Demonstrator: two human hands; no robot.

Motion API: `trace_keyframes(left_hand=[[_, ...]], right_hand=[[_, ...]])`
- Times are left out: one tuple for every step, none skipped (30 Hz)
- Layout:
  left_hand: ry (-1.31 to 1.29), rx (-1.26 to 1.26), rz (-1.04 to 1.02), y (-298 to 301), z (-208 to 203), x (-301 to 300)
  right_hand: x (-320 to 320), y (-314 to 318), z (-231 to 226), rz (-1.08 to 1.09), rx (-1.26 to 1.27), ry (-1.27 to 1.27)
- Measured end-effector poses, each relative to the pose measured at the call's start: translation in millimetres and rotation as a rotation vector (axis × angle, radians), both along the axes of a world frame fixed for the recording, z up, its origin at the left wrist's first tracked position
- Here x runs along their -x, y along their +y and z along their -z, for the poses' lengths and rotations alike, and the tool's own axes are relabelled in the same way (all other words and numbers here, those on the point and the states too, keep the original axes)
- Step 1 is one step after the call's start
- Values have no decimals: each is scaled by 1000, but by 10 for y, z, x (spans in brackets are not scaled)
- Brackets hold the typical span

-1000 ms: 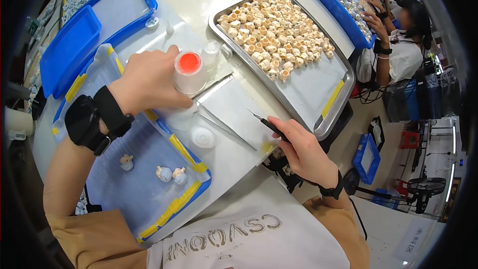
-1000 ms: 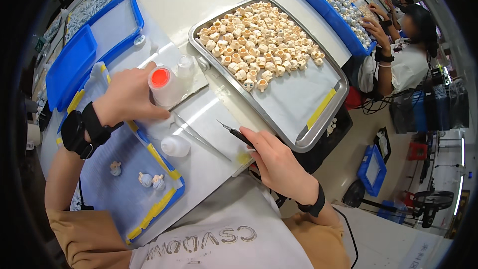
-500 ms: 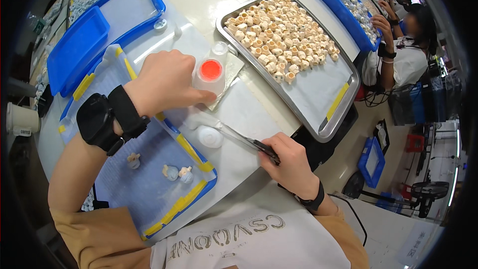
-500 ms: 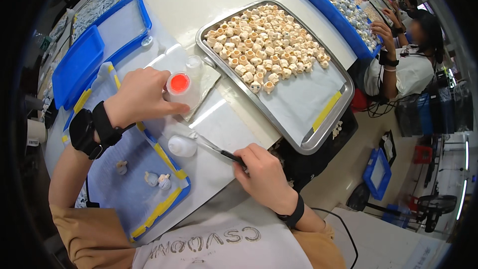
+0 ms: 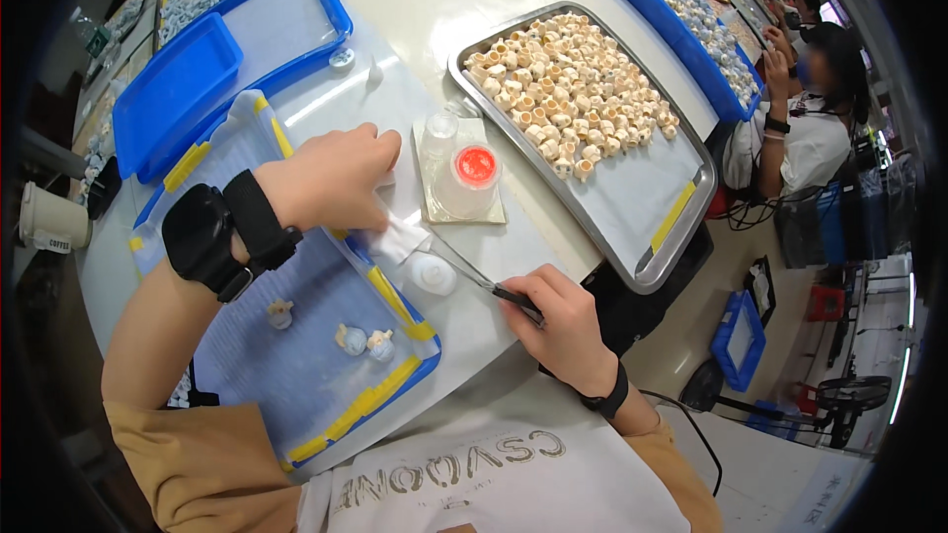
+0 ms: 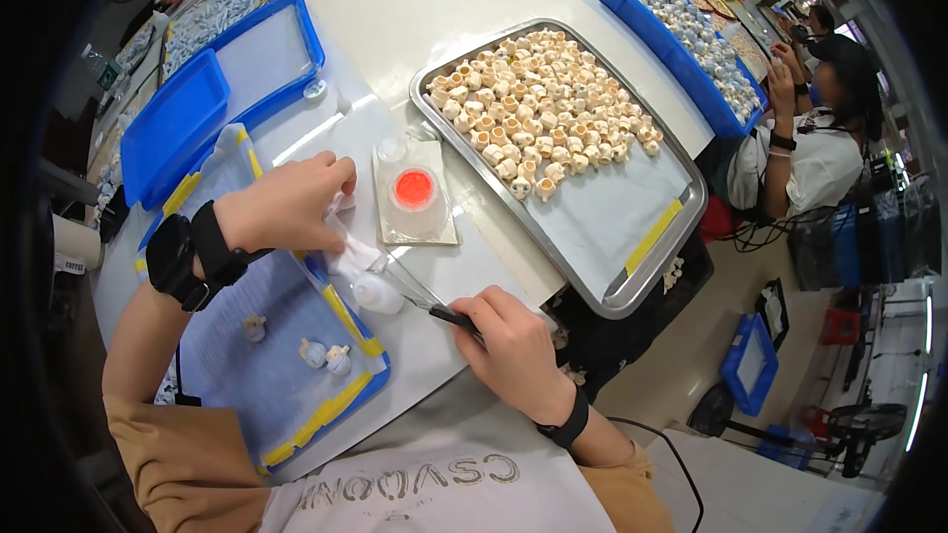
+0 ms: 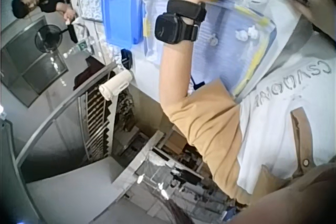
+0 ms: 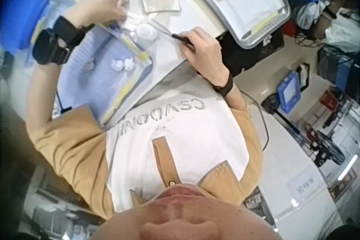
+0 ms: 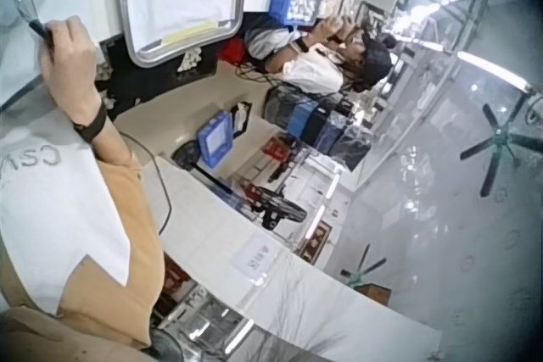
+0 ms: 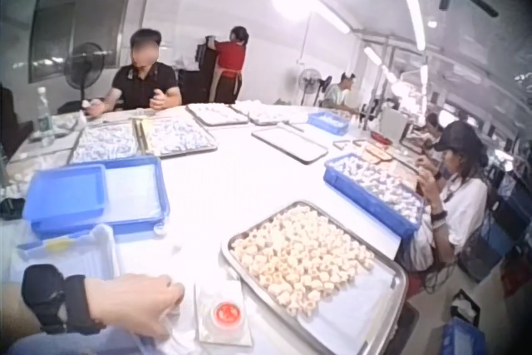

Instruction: The person assembles small, white, flower-shaped miniature figures by hand. They pick up a base and a top piece, apply glue from a bottle, and press the parts together. The completed figures are placed on a blue tray. The person repeats this process for multiple units throughout the clip.

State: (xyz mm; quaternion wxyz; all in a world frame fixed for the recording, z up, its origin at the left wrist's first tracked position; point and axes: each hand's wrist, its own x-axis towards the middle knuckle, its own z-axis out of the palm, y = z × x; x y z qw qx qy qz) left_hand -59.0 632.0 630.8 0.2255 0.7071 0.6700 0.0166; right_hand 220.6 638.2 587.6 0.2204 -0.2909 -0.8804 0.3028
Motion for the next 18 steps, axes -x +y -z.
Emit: trace_keyframes(left_hand=[[29,8,-5,-13,14,7],[58,17,-10,-13,31,17],[32,46,2,-5,55,39],[5,76,15,14,86,66],[-22,105,27,26,110,85],[-63,66,38,36,135,86],[-105,28,49,41,156,87],[-145,-11,60,47,170,91],[-156,-61,38,46,192,91],[-165,-112,15,49,210,97],[-175,-161,-9,49,218,106],[-177,-203,-10,61,228,110],[-180,-244,-11,71,240,125],[-182,-284,-13,84,252,134],[-185,-312,-31,94,259,148],[-188,-340,-47,100,261,157],[-192,-368,-64,106,269,169],[-189,-399,-65,119,280,190]], right_hand=[[36,7,-6,5,-14,10],[66,11,-9,-1,1,8],[94,18,-21,-12,13,4],[113,26,-34,-23,25,0],[119,31,-35,-36,56,12],[111,39,-19,-46,87,21],[105,53,-15,-56,119,31],[102,77,-51,-18,145,40],[85,92,-110,22,174,46],[63,114,-148,62,203,52],[31,151,-123,66,212,69],[19,162,-149,102,246,112],[10,177,-176,137,280,156],[-34,210,-165,132,285,201],[-58,252,-242,162,313,172],[-76,333,-295,133,209,146],[-83,435,-352,104,106,119],[-69,527,-477,91,-19,40]])
